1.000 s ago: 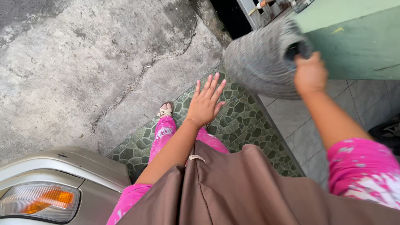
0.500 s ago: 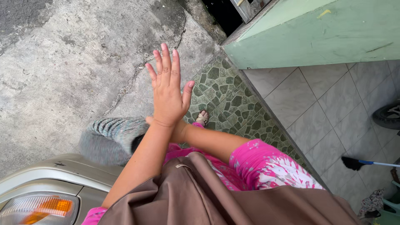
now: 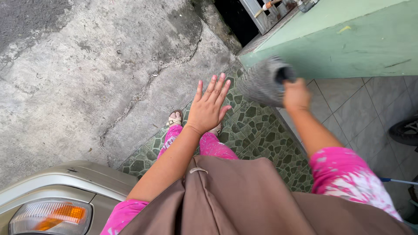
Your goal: The person cleans two small rugs by repeatedly hitting them against a wall to remove dust and then sweeping the floor where they are placed.
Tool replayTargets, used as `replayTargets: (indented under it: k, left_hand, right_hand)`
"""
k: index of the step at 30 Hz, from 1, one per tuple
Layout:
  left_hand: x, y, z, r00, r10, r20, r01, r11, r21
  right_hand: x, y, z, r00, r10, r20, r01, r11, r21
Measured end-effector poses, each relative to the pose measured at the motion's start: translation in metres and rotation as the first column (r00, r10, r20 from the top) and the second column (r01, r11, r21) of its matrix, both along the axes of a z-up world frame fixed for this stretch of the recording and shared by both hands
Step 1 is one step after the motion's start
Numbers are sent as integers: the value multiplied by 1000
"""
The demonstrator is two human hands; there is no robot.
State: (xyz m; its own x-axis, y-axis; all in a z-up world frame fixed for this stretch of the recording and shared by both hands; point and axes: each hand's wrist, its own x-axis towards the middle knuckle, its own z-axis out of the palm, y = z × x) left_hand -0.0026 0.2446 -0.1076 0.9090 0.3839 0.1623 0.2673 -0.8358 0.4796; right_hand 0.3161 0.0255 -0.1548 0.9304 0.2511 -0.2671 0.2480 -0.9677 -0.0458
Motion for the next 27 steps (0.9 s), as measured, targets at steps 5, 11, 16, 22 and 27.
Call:
replayTargets:
  k: [5,11,16,22,27]
  left_hand:
    - [-4,9,-2,999,38,-38,-39,999,-22]
    - [-4,13,14,996,83,-31,-86,987,-134]
    - [9,6,39,997,68,34,-63,987,-149]
    - [8,8,24,998,-53,-35,52,998,-32]
    - [-2,7,-2,995,-29,-91,24,998,-60]
  right_hand:
    - [-224,101,-50,727,643,-241,-393,678,622]
    - [-378,143,-29,365,872,-327,-480,477,737]
    - [-249,131,-85,335,938,-83,-599,281,750]
    - [141,-65,94,711,622,327,-406,743,-532]
    - [85,-75,54,790,495,362,-327,839,-434]
